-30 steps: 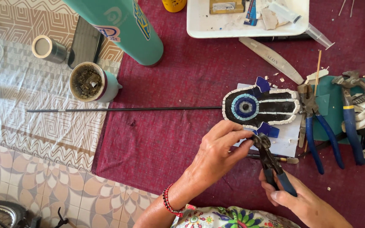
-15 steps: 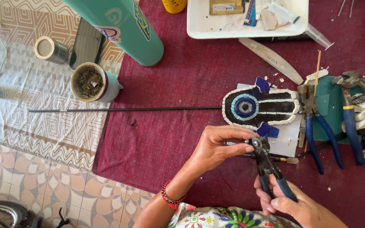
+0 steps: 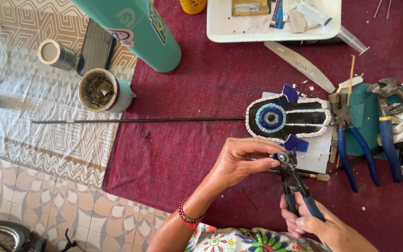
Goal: Using glass nippers to trim the edges of small blue tiles and fitting them into a Hamsa mosaic design.
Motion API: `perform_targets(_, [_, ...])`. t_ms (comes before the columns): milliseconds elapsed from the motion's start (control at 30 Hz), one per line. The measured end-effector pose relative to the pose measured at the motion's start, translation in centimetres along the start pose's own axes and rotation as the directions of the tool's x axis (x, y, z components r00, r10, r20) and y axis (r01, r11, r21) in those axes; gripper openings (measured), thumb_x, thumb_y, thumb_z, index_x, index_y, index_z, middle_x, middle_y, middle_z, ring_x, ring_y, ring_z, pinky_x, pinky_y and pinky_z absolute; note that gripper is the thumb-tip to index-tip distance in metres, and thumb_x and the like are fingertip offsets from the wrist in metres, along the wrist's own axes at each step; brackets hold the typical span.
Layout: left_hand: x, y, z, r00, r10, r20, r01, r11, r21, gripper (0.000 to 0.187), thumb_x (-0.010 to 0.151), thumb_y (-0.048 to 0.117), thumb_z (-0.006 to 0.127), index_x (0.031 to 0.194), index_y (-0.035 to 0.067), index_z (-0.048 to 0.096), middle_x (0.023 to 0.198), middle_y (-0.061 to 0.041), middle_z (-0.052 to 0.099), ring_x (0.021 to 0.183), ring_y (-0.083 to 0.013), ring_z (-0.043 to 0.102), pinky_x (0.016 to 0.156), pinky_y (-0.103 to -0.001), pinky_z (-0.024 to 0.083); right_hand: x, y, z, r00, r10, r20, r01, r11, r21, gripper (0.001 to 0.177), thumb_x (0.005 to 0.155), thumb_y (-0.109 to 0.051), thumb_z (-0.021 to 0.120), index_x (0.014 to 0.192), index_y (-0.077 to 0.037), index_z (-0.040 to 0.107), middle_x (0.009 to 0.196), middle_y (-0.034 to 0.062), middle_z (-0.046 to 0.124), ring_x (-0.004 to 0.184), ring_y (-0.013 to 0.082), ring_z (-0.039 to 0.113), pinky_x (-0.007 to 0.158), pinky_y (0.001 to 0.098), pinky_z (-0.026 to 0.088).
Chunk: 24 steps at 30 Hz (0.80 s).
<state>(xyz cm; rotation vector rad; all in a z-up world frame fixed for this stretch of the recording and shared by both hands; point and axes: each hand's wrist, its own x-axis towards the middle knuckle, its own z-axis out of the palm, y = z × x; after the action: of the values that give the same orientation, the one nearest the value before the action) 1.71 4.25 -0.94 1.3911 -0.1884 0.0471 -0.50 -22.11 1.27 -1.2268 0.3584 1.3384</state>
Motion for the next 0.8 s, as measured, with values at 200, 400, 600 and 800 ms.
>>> perform_targets(200, [-0.9,-1.0,1.7,0.977,-0.214,-0.006,0.181,0.84,-0.511,0.036,0.093,0.0,0.075,0.128,-0.002,0.066,0.127,-0.016,0.071,0.114,-0.0196,0.071,0.103,-0.03,0.061,0.4,0.7,0.2,0.975,-0.159,0.153,0.138,0.981,0.136,0.038,0.094,-0.017,0.052,0.124,0.005,0.055,0.085,0.0152,0.046,0.071,0.0231,0.047,0.067,0.043,0.046])
perform_targets(400, [-1.1,-2.3,1.6,0.983,-0.182,-0.04,0.124,0.8,-0.587,0.022,0.093,-0.003,0.076,0.114,-0.001,0.072,0.124,-0.023,0.071,0.11,-0.0236,0.073,0.096,-0.031,0.065,0.7,0.6,0.2,0.968,-0.083,0.238,0.059,0.993,0.106,0.045,0.093,-0.033,0.058,0.121,0.003,0.055,0.084,0.0166,0.053,0.072,0.0285,0.057,0.068,0.0409,0.048])
perform_targets(600, [-0.8,-1.7,1.3,0.988,-0.153,-0.027,0.117,0.847,-0.518,0.019,0.093,0.001,0.076,0.111,0.0,0.072,0.121,-0.021,0.071,0.11,-0.0229,0.071,0.098,-0.031,0.064,1.1,0.8,0.4,0.941,-0.175,0.289,0.16,0.984,0.075,0.038,0.091,-0.02,0.053,0.121,0.003,0.055,0.09,0.0213,0.068,0.082,0.033,0.07,0.079,0.0466,0.056])
perform_targets(800, [-0.7,-1.6,1.6,0.99,-0.13,-0.057,0.084,0.859,-0.506,0.017,0.093,0.002,0.077,0.11,0.001,0.073,0.119,-0.021,0.072,0.109,-0.0232,0.072,0.099,-0.031,0.063,1.0,0.4,0.9,0.962,-0.061,0.265,0.03,0.992,0.12,0.034,0.094,-0.027,0.051,0.114,0.0,0.052,0.082,0.011,0.045,0.067,0.0251,0.051,0.072,0.0441,0.052])
